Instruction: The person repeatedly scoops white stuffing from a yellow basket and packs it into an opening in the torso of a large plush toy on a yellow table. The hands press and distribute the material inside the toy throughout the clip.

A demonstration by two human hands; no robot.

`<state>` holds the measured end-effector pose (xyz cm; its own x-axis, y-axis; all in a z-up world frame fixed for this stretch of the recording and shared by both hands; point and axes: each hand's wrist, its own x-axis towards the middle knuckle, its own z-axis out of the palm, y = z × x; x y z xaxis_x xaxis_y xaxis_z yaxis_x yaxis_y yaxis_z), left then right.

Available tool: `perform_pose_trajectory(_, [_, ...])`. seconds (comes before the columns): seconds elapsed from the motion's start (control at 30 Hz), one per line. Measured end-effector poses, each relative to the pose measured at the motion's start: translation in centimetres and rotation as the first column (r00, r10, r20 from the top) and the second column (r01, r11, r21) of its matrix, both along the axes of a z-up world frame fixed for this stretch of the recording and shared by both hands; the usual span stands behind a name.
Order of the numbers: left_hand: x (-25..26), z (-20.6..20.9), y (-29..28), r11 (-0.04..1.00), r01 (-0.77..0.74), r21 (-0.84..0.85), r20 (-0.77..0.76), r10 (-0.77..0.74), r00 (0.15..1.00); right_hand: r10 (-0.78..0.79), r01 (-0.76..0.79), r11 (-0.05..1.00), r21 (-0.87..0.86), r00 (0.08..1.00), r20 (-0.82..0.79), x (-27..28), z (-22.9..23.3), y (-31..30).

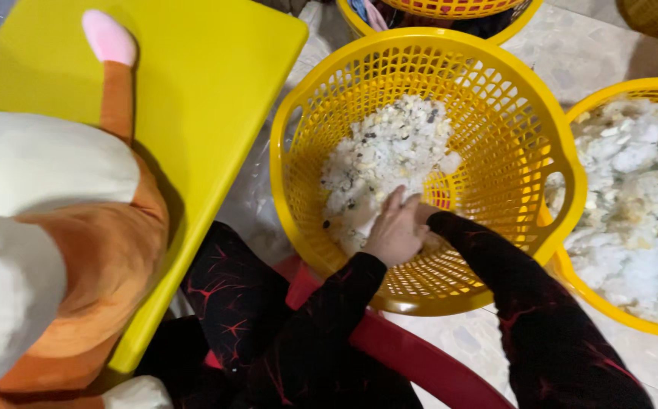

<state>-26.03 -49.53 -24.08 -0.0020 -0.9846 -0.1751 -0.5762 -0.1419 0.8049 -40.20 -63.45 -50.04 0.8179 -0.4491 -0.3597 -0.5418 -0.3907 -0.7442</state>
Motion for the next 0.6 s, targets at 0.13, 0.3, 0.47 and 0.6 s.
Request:
perform_pose_trajectory(0.13, [1.2, -2.3, -0.5, 0.984, -0.164, 0.067, -0.026, 0.166, 0.986, 0.188, -0.106, 0.977, 0.187, 0.847, -0.498, 0.5, 1.6, -1.3])
perform_pose_trajectory(0.3, [1.9, -3.8, -1.1, 0.938, -0.345, 0.040, -0.125, 0.347, 0.930, 0.306, -0.089, 0.915, 0.393, 0.787, -0.535, 0.6, 9.6, -4.3])
perform_pose_trajectory(0.47, [2.8, -2.0, -1.9, 0.916, -0.360, 0.175, -0.126, 0.384, 0.915, 0.290, -0.209, 0.888, 0.409, 0.946, -0.146, -0.6, 21.8, -5.0])
perform_pose_trajectory(0.6, [2.6, 0.5, -1.6, 0.895, -0.138, 0.425, -0.663, 0.412, 0.625, 0.144, -0.152, 0.965, 0.213, 0.988, 0.054, -0.8, 28.6, -2.5])
